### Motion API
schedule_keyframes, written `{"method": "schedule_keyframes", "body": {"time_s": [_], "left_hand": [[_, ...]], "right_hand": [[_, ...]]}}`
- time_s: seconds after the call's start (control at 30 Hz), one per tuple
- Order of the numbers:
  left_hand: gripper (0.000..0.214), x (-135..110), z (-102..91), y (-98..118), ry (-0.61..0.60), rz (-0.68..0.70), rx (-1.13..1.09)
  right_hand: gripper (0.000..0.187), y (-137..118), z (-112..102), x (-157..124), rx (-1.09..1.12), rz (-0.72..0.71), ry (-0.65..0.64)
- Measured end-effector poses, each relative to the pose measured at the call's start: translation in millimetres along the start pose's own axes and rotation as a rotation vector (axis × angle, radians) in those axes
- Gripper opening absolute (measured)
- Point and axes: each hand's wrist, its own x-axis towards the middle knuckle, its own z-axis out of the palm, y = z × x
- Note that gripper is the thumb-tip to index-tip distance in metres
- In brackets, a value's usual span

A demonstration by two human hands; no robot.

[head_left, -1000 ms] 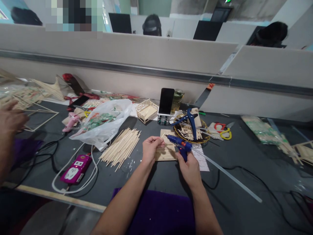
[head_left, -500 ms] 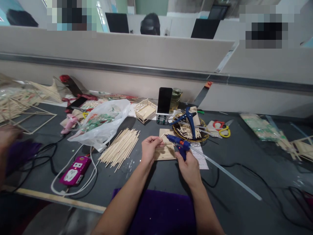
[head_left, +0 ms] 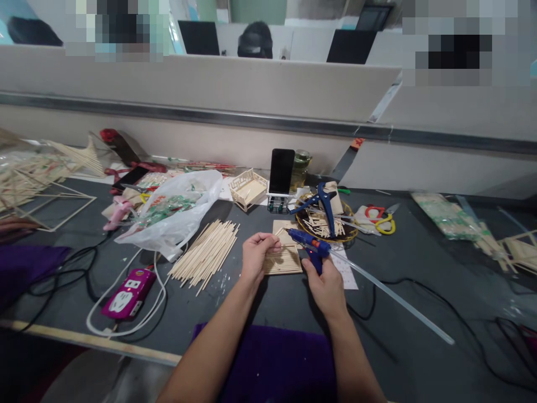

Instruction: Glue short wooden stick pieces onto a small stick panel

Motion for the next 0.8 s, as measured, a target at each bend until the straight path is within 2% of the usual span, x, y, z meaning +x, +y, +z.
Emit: {"method": "schedule_keyframes", "body": {"time_s": [0.63, 0.7, 0.8], "left_hand": [[0.020, 1, -2.9, 2, -0.043, -0.045, -0.064], [0.020, 2, -3.1, 3, -0.041, -0.049, -0.073], [0.020, 2, -3.5, 3, -0.037, -0.046, -0.077]], "right_hand": [[0.040, 3, 6, 2, 0.150, 0.003, 0.041], [0.042, 2, 3, 3, 0.176, 0.037, 0.076], [0.043, 3, -10, 2, 0.232, 0.173, 0.100]]}}
